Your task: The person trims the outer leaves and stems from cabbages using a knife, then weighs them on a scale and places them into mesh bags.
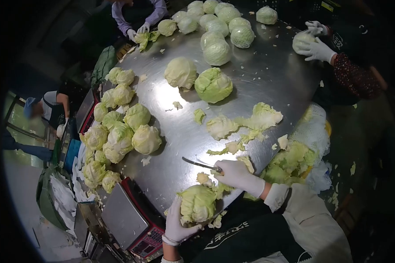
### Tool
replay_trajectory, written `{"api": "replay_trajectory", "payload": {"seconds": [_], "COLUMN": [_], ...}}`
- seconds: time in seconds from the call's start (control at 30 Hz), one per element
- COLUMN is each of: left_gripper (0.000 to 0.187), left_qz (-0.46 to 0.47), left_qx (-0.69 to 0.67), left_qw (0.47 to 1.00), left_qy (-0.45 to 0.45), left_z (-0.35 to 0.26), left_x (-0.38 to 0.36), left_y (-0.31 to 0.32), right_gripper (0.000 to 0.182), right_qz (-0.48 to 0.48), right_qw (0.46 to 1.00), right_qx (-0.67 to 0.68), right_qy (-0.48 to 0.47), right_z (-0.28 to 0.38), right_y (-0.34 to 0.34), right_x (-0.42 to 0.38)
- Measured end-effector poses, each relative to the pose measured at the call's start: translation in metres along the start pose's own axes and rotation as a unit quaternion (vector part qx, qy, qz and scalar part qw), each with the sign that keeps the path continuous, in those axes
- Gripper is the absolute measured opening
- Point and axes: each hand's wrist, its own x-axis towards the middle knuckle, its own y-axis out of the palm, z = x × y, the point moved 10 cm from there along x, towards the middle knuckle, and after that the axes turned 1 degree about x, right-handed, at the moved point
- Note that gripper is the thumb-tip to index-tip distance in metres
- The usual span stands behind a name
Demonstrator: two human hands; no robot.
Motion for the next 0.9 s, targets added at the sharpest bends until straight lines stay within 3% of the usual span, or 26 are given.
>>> {"api": "replay_trajectory", "payload": {"seconds": [0.03,0.07,0.13,0.17,0.2,0.27,0.33,0.4,0.47,0.53,0.6,0.67,0.7,0.77,0.8,0.83,0.87,0.9], "left_gripper": [0.116,0.116,0.112,0.102,0.102,0.089,0.083,0.084,0.087,0.085,0.085,0.083,0.082,0.083,0.083,0.085,0.085,0.086], "left_qz": [0.041,0.036,-0.042,-0.073,-0.076,-0.131,-0.141,-0.096,-0.104,-0.066,-0.034,0.013,0.036,0.047,0.056,0.070,0.068,0.076], "left_qx": [-0.284,-0.281,-0.432,-0.344,-0.344,-0.458,-0.498,-0.705,-0.699,-0.754,-0.750,-0.740,-0.723,-0.716,-0.708,-0.707,-0.707,-0.730], "left_qw": [0.956,0.957,0.889,0.928,0.927,0.865,0.841,0.662,0.667,0.612,0.619,0.631,0.653,0.659,0.665,0.664,0.663,0.628], "left_qy": [-0.059,-0.067,-0.146,-0.124,-0.126,-0.158,-0.155,-0.235,-0.236,-0.229,-0.230,-0.234,-0.223,-0.227,-0.229,-0.235,-0.235,-0.258], "left_z": [0.008,0.008,0.034,0.042,0.044,0.056,0.049,0.052,0.056,0.040,0.031,0.022,0.013,0.015,0.016,0.020,0.018,0.014], "left_x": [-0.006,-0.009,-0.011,-0.008,-0.007,-0.006,-0.002,-0.005,-0.003,0.006,0.013,0.017,0.021,0.020,0.019,0.015,0.015,0.014], "left_y": [0.016,0.019,0.028,0.035,0.041,0.045,0.040,0.067,0.077,0.092,0.105,0.118,0.118,0.120,0.122,0.127,0.126,0.131], "right_gripper": [0.037,0.037,0.031,0.032,0.034,0.038,0.055,0.065,0.075,0.086,0.086,0.070,0.070,0.044,0.027,0.020,0.021,0.028], "right_qz": [-0.001,0.005,-0.026,-0.038,-0.051,-0.099,-0.188,-0.229,-0.273,-0.064,-0.051,0.083,0.082,0.132,0.081,0.039,-0.010,-0.072], "right_qw": [1.000,1.000,0.999,0.999,0.998,0.991,0.971,0.960,0.942,0.994,0.988,0.983,0.983,0.957,0.972,0.957,0.952,0.876], "right_qx": [-0.009,-0.004,0.010,0.013,0.015,0.040,-0.042,-0.102,-0.159,0.081,0.068,0.117,0.118,0.211,0.201,0.282,0.302,0.416], "right_qy": [0.002,-0.003,-0.023,0.000,0.024,0.081,0.143,0.126,0.114,0.038,-0.128,-0.116,-0.112,-0.150,-0.091,-0.059,0.040,0.232], "right_z": [-0.002,-0.001,-0.003,-0.012,-0.021,-0.046,-0.079,-0.081,-0.062,-0.014,0.048,0.085,0.081,0.071,0.055,0.037,0.009,-0.031], "right_y": [-0.002,-0.004,-0.018,-0.025,-0.034,-0.068,-0.108,-0.130,-0.149,-0.108,-0.089,-0.066,-0.058,-0.030,-0.037,-0.045,-0.061,-0.067], "right_x": [-0.004,-0.010,-0.019,-0.025,-0.033,-0.055,-0.080,-0.091,-0.101,-0.080,-0.078,-0.070,-0.063,-0.051,-0.041,-0.036,-0.031,-0.039]}}
